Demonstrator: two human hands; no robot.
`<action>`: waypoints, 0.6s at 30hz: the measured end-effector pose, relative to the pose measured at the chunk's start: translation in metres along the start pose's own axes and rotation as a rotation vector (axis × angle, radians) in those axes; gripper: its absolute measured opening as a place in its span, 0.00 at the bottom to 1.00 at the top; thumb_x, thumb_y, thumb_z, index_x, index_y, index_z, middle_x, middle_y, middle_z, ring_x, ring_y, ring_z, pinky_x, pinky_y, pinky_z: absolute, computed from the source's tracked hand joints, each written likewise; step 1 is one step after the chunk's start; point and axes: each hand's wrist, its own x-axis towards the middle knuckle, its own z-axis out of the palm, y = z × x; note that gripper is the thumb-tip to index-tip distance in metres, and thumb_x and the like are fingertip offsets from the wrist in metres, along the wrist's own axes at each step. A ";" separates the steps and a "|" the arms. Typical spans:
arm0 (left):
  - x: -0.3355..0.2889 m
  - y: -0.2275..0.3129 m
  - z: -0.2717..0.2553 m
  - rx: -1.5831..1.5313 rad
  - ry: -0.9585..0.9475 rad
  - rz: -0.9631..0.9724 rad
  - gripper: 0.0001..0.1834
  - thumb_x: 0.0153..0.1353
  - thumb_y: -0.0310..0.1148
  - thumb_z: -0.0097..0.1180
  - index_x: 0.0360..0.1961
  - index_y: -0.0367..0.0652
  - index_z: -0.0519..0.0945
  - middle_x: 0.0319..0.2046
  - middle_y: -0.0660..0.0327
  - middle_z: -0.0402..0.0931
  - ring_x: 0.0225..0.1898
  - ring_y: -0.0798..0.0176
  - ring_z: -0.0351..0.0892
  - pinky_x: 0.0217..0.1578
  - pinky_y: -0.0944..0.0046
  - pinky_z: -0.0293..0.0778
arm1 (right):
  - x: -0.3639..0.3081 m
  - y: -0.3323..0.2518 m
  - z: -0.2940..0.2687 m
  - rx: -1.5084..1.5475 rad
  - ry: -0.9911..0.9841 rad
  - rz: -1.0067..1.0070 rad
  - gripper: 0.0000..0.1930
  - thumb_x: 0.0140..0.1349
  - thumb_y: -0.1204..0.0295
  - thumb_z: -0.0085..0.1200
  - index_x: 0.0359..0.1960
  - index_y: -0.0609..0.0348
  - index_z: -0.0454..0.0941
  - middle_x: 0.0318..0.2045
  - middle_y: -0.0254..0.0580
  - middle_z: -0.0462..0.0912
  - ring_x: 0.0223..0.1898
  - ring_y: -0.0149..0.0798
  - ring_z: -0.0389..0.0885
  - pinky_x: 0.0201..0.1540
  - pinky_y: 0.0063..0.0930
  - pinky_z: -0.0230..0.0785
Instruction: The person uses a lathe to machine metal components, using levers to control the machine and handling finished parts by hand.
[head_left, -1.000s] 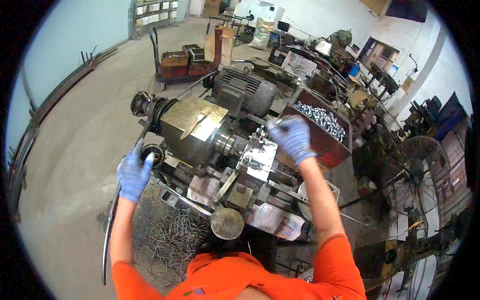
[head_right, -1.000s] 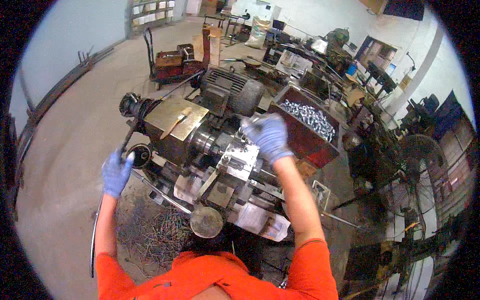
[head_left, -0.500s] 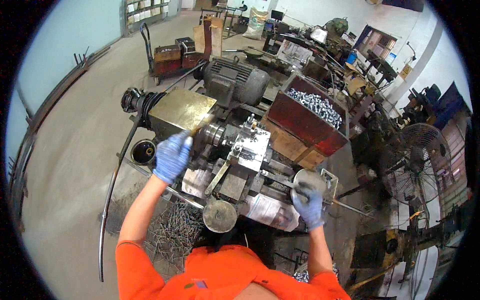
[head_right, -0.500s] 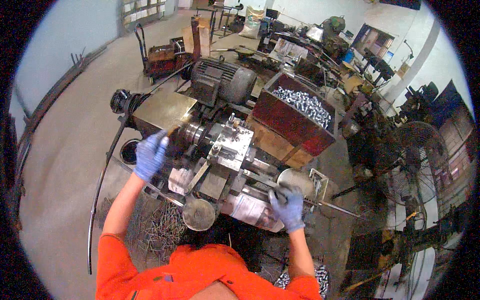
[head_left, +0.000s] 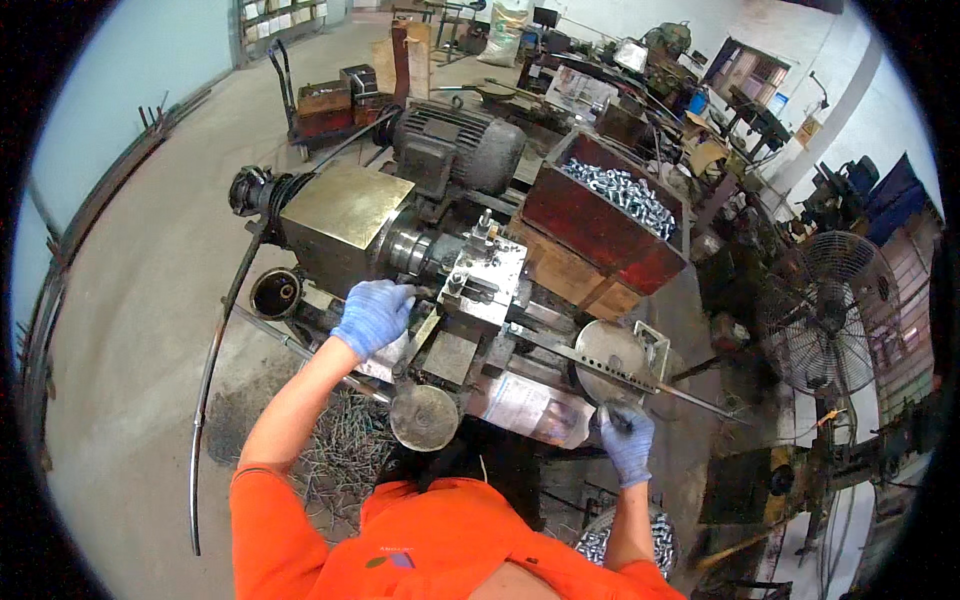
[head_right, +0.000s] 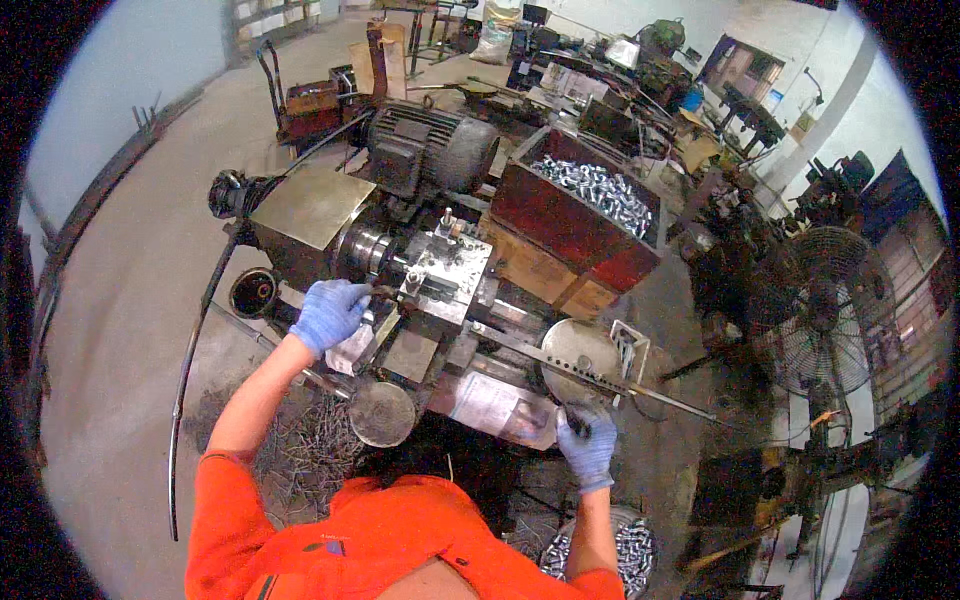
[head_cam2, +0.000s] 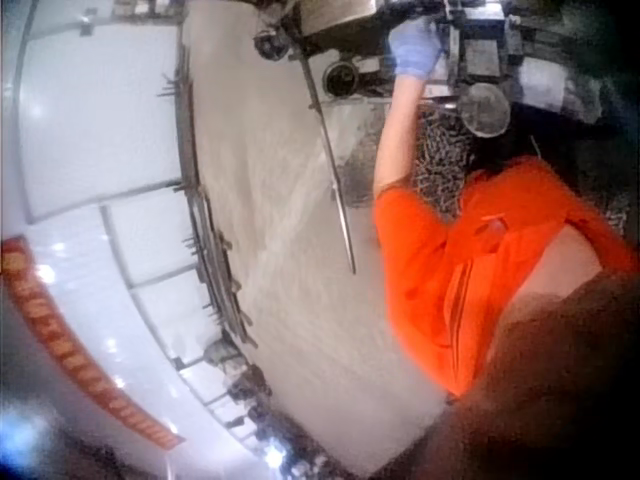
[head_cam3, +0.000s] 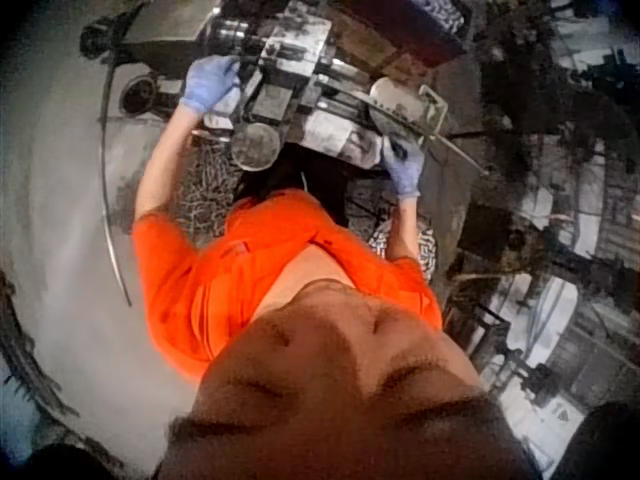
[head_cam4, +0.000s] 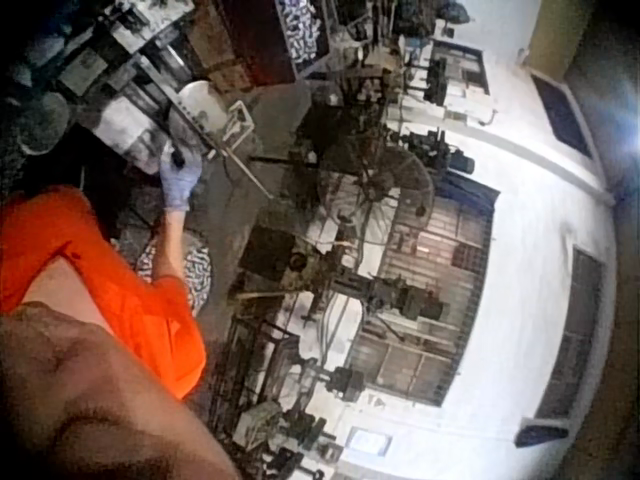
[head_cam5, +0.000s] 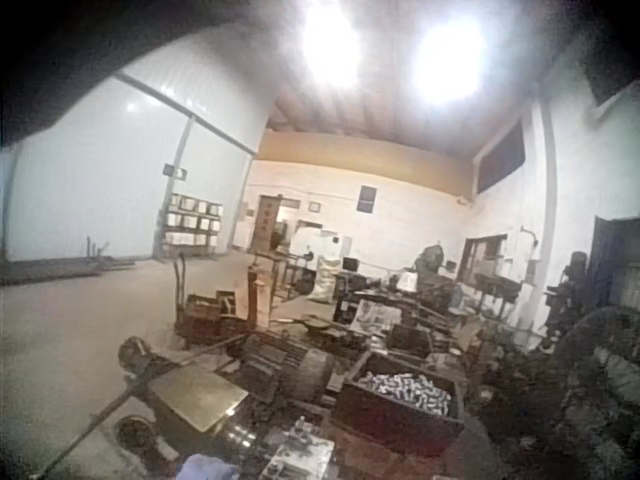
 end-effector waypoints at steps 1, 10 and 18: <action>-0.004 -0.002 -0.009 -0.053 0.085 0.004 0.11 0.56 0.36 0.51 0.38 0.47 0.80 0.27 0.52 0.77 0.30 0.49 0.77 0.31 0.54 0.72 | -0.006 0.009 0.000 -0.010 0.022 0.014 0.09 0.46 0.71 0.63 0.28 0.62 0.81 0.30 0.48 0.82 0.32 0.43 0.80 0.38 0.31 0.71; 0.015 -0.056 -0.068 -0.024 0.331 -0.152 0.17 0.60 0.41 0.50 0.46 0.44 0.78 0.35 0.50 0.78 0.35 0.49 0.78 0.37 0.57 0.73 | -0.040 0.056 -0.056 -0.277 0.271 0.293 0.14 0.45 0.63 0.66 0.24 0.63 0.80 0.26 0.51 0.81 0.30 0.46 0.80 0.43 0.34 0.70; 0.010 -0.103 -0.066 -0.053 0.130 -0.176 0.28 0.64 0.48 0.44 0.60 0.40 0.65 0.51 0.53 0.72 0.47 0.59 0.75 0.44 0.64 0.70 | -0.174 0.184 -0.141 -0.269 0.319 0.927 0.23 0.50 0.52 0.58 0.33 0.63 0.81 0.32 0.50 0.82 0.35 0.48 0.81 0.41 0.33 0.71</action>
